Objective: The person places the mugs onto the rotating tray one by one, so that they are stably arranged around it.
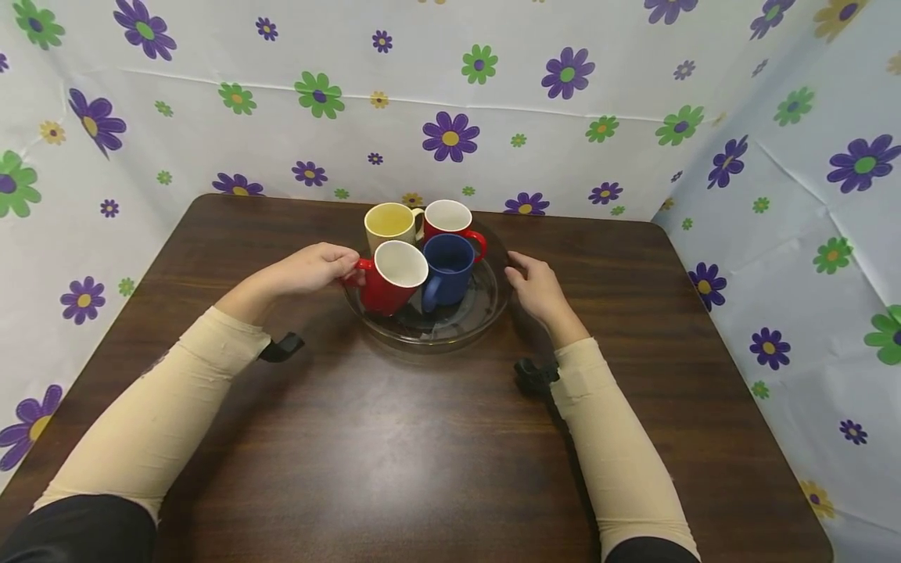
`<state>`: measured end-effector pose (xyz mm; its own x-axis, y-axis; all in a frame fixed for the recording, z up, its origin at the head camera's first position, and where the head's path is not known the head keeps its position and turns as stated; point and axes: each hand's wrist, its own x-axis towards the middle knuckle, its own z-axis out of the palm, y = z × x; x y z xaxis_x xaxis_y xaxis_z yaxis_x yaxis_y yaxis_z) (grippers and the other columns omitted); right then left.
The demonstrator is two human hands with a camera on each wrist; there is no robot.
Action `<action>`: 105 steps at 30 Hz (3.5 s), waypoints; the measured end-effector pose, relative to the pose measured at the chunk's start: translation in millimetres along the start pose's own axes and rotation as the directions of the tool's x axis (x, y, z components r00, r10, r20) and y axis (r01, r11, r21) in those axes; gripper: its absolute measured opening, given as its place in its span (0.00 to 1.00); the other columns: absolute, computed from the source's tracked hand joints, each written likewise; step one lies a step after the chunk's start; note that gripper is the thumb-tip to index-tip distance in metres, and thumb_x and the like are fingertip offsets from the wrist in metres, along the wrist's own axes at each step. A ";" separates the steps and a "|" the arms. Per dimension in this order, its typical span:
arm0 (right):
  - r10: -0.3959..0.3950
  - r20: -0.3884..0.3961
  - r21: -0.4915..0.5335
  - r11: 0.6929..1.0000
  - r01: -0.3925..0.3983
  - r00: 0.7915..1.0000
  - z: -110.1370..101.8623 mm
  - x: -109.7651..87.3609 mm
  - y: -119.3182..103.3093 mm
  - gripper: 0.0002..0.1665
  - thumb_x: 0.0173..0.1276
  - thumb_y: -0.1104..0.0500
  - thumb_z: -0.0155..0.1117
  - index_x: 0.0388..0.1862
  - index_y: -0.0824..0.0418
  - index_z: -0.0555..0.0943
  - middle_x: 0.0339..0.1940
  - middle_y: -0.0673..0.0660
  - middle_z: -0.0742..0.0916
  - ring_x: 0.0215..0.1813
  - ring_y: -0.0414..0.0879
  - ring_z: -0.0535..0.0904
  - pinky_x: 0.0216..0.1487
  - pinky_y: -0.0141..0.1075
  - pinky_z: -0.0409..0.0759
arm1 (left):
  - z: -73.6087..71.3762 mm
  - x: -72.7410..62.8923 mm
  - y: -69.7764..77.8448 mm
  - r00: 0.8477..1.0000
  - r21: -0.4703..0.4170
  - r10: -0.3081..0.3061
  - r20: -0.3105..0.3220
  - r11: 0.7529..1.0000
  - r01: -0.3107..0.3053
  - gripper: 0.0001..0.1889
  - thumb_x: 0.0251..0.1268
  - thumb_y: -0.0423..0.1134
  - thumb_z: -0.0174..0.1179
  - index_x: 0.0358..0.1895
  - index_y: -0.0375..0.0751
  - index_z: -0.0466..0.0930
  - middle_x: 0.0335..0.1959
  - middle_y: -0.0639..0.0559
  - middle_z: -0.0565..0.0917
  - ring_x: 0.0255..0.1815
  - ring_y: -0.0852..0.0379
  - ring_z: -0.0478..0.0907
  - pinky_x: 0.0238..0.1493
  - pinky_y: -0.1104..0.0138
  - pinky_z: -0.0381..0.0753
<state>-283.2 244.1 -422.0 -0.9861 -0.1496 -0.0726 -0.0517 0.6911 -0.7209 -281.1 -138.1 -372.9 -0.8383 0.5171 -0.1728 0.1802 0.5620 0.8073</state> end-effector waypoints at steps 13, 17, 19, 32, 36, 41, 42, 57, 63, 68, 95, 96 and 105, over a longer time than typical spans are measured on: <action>-0.011 -0.004 -0.005 1.000 0.011 1.000 2.8 4.2 -1.5 0.30 0.84 0.56 0.48 0.79 0.63 0.62 0.78 0.67 0.67 0.79 0.63 0.58 0.76 0.59 0.57 | -1.1 -0.1 -7.5 0.994 0.151 0.106 -0.008 0.983 -0.103 0.13 0.81 0.36 0.48 0.40 0.33 0.81 0.38 0.42 0.81 0.44 0.45 0.78 0.50 0.55 0.78; 0.008 -0.001 -0.010 1.000 -0.008 1.000 1.4 3.3 -1.4 0.30 0.84 0.56 0.47 0.80 0.62 0.61 0.78 0.66 0.67 0.75 0.62 0.64 0.74 0.58 0.62 | 0.0 0.2 -8.6 0.985 0.303 0.167 -0.054 0.942 -0.143 0.11 0.79 0.35 0.53 0.39 0.36 0.84 0.36 0.44 0.78 0.40 0.47 0.73 0.43 0.57 0.74; 0.014 -0.002 -0.005 1.000 -0.014 1.000 1.5 3.7 -1.1 0.30 0.84 0.56 0.47 0.80 0.61 0.61 0.78 0.66 0.67 0.72 0.62 0.68 0.72 0.57 0.65 | 2.4 0.6 -8.0 0.981 0.357 0.178 -0.079 0.924 -0.139 0.10 0.78 0.35 0.55 0.41 0.36 0.85 0.34 0.44 0.77 0.39 0.47 0.72 0.41 0.58 0.72; 0.019 -0.003 0.007 1.000 -0.019 1.000 2.0 6.0 -0.5 0.30 0.84 0.56 0.47 0.80 0.62 0.62 0.78 0.67 0.68 0.63 0.62 0.76 0.63 0.55 0.75 | 3.7 -2.0 11.0 0.971 0.563 0.206 -0.124 0.820 -0.102 0.04 0.68 0.38 0.67 0.35 0.43 0.87 0.29 0.53 0.86 0.30 0.53 0.79 0.35 0.61 0.81; 0.027 0.009 0.020 0.999 -0.027 1.000 0.8 5.3 -0.1 0.30 0.84 0.56 0.48 0.80 0.61 0.61 0.78 0.67 0.67 0.63 0.62 0.77 0.64 0.56 0.76 | 8.3 -0.3 14.0 0.975 0.639 0.162 -0.155 0.769 -0.026 0.06 0.71 0.39 0.64 0.34 0.42 0.84 0.27 0.52 0.85 0.27 0.52 0.78 0.31 0.59 0.80; 0.024 0.021 0.031 0.999 -0.025 0.999 1.6 7.1 -0.9 0.30 0.84 0.56 0.47 0.81 0.61 0.61 0.78 0.67 0.67 0.67 0.63 0.74 0.66 0.56 0.74 | 13.0 -2.5 13.4 0.974 0.671 0.136 -0.179 0.741 0.020 0.08 0.71 0.41 0.64 0.36 0.40 0.82 0.25 0.50 0.83 0.25 0.50 0.77 0.29 0.58 0.80; 0.025 0.018 0.028 0.999 -0.025 1.000 1.7 7.5 -1.0 0.30 0.84 0.56 0.47 0.80 0.61 0.61 0.77 0.67 0.68 0.67 0.62 0.74 0.66 0.55 0.74 | 13.8 -2.9 12.8 0.974 0.685 0.141 -0.177 0.728 0.020 0.09 0.71 0.43 0.64 0.35 0.41 0.82 0.24 0.50 0.83 0.24 0.50 0.77 0.28 0.58 0.80; 0.044 0.038 0.063 0.997 -0.046 0.998 -0.5 9.2 0.4 0.30 0.84 0.56 0.47 0.81 0.59 0.60 0.76 0.67 0.70 0.65 0.63 0.76 0.66 0.56 0.74 | 18.6 -8.6 7.2 0.947 0.807 0.266 -0.181 0.590 -0.012 0.13 0.69 0.48 0.64 0.26 0.49 0.86 0.18 0.52 0.80 0.21 0.49 0.76 0.21 0.54 0.77; 0.042 0.026 0.072 0.996 -0.044 0.999 -2.2 10.7 0.2 0.30 0.84 0.56 0.46 0.81 0.59 0.61 0.73 0.68 0.74 0.60 0.64 0.78 0.66 0.57 0.74 | 20.8 -6.0 -1.3 0.942 0.809 0.281 -0.183 0.587 -0.018 0.12 0.66 0.51 0.64 0.34 0.50 0.91 0.25 0.52 0.83 0.32 0.49 0.79 0.25 0.54 0.81; 0.045 0.016 0.063 0.997 -0.046 0.999 -1.6 11.0 1.0 0.30 0.85 0.56 0.45 0.81 0.59 0.61 0.66 0.68 0.79 0.51 0.61 0.78 0.59 0.53 0.75 | 23.1 -4.7 -2.6 0.940 0.800 0.297 -0.168 0.598 -0.046 0.14 0.67 0.52 0.64 0.34 0.46 0.92 0.27 0.50 0.81 0.36 0.49 0.77 0.27 0.55 0.82; 0.024 -0.019 0.080 0.997 -0.023 1.000 1.2 23.2 5.0 0.29 0.84 0.52 0.46 0.79 0.58 0.65 0.67 0.68 0.79 0.68 0.61 0.74 0.71 0.56 0.69 | 25.4 -6.8 -10.9 0.919 0.749 0.335 -0.209 0.659 -0.070 0.12 0.67 0.51 0.67 0.38 0.47 0.90 0.30 0.53 0.81 0.31 0.53 0.78 0.28 0.57 0.80; 0.013 -0.038 0.065 0.998 -0.010 0.999 1.8 22.4 4.6 0.29 0.84 0.52 0.46 0.79 0.59 0.66 0.67 0.68 0.80 0.68 0.61 0.74 0.71 0.56 0.69 | 25.8 -7.3 -11.2 0.919 0.746 0.331 -0.214 0.663 -0.065 0.12 0.67 0.51 0.67 0.37 0.47 0.89 0.29 0.53 0.81 0.30 0.54 0.78 0.28 0.58 0.80; 0.049 -0.035 -0.171 0.984 -0.054 0.998 -3.0 -8.3 -23.2 0.33 0.84 0.49 0.46 0.77 0.69 0.64 0.72 0.72 0.73 0.71 0.68 0.70 0.71 0.61 0.66 | 29.3 -8.4 -17.2 0.919 0.717 0.323 -0.228 0.693 -0.066 0.11 0.69 0.50 0.66 0.37 0.46 0.88 0.28 0.54 0.79 0.29 0.55 0.76 0.28 0.60 0.77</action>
<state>-274.3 231.4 -402.5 -0.9924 -0.0908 -0.0832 -0.0247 0.8088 -0.5876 -262.0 -133.2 -401.9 -0.8292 0.5095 0.2300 0.5493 0.8189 0.1662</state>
